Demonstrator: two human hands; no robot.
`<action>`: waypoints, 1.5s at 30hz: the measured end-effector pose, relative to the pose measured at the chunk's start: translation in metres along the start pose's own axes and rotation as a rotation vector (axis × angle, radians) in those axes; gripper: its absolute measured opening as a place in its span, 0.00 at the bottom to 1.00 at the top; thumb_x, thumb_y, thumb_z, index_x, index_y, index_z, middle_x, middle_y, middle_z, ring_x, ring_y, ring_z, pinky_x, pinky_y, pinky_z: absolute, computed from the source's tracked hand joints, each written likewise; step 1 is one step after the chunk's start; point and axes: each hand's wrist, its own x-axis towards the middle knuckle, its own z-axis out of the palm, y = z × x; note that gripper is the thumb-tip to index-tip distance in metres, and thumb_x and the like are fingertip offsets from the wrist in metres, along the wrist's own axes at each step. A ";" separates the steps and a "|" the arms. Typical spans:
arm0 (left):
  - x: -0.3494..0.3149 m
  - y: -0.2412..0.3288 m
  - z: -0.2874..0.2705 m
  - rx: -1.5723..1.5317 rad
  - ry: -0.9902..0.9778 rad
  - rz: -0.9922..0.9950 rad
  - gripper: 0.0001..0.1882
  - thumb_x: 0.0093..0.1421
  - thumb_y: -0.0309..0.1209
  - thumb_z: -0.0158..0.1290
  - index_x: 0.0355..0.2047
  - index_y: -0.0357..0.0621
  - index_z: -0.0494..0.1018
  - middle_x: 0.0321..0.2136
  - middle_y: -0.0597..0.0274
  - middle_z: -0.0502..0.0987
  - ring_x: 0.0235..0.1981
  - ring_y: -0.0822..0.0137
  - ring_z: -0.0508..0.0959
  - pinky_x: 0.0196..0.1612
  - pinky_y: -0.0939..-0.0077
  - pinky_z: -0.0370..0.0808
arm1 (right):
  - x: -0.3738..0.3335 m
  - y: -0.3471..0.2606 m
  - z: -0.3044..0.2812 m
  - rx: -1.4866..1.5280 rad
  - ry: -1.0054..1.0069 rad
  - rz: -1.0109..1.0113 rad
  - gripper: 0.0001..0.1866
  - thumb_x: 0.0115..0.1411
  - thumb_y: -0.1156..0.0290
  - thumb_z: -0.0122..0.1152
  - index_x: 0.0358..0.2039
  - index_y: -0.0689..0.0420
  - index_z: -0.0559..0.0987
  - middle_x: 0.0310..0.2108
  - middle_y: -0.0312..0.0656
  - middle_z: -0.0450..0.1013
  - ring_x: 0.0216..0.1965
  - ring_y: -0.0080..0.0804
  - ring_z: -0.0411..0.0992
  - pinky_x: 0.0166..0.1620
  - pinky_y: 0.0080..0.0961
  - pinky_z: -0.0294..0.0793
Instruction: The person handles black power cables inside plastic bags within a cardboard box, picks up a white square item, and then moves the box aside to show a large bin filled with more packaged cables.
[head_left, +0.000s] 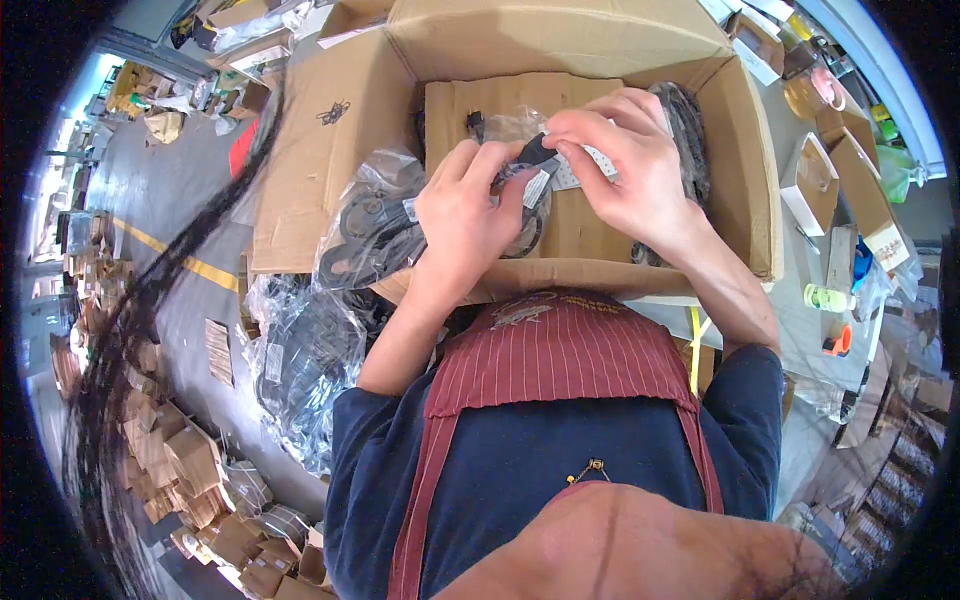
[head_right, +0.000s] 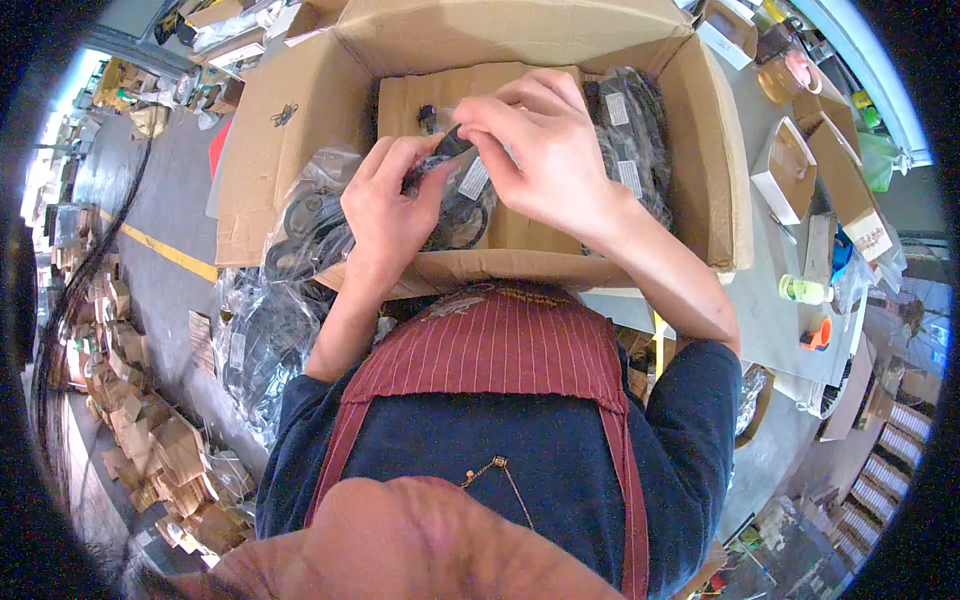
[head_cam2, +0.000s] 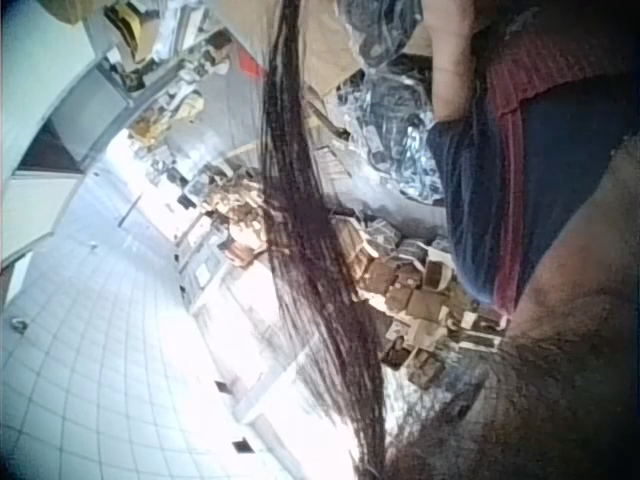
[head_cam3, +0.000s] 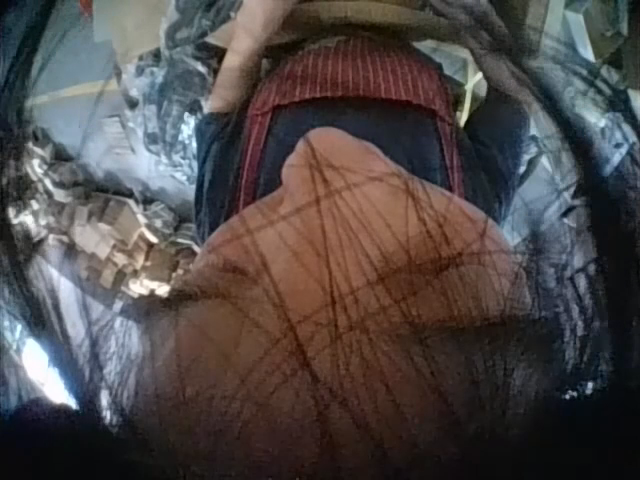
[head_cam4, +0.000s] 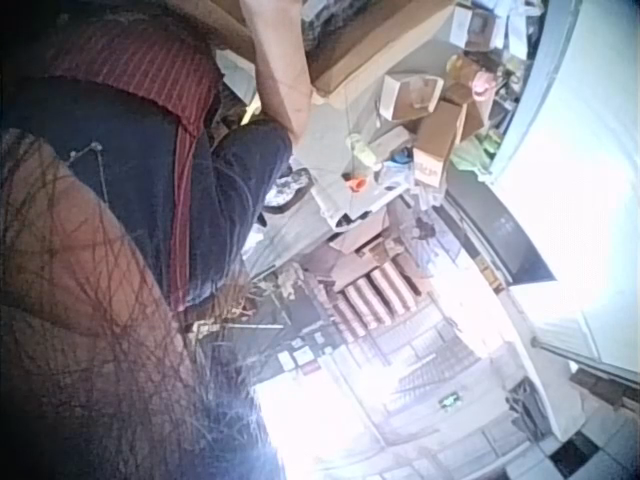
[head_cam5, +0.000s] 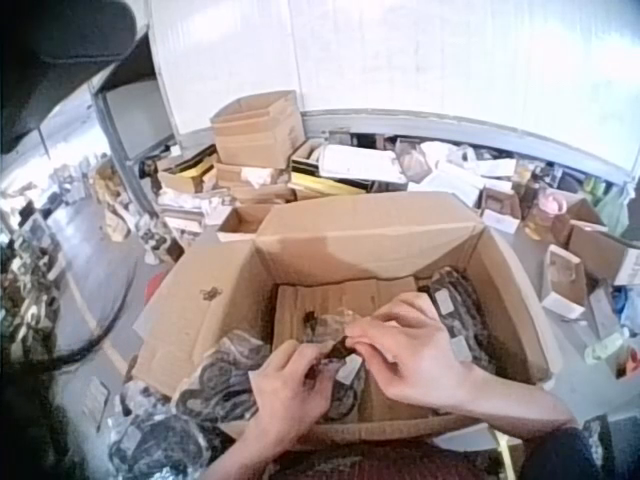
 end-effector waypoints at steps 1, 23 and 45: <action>0.000 0.000 0.000 0.001 0.000 0.000 0.11 0.50 0.29 0.66 0.34 0.50 0.77 0.22 0.63 0.72 0.25 0.60 0.76 0.27 0.67 0.72 | 0.000 0.000 0.001 -0.021 0.010 -0.028 0.10 0.52 0.77 0.67 0.35 0.51 0.82 0.28 0.31 0.79 0.35 0.33 0.75 0.47 0.33 0.69; -0.001 0.002 -0.004 0.010 -0.049 -0.042 0.12 0.51 0.28 0.67 0.36 0.45 0.79 0.29 0.60 0.78 0.27 0.61 0.81 0.30 0.71 0.77 | -0.001 -0.001 0.000 -0.017 -0.020 -0.087 0.14 0.48 0.79 0.67 0.38 0.53 0.82 0.29 0.31 0.80 0.41 0.31 0.75 0.57 0.37 0.68; -0.001 0.004 -0.005 -0.059 -0.040 0.008 0.13 0.50 0.26 0.68 0.37 0.44 0.80 0.27 0.58 0.78 0.26 0.61 0.80 0.29 0.71 0.75 | -0.005 0.012 0.007 -0.068 -0.132 0.037 0.10 0.60 0.63 0.65 0.38 0.54 0.84 0.33 0.38 0.80 0.45 0.37 0.76 0.63 0.49 0.60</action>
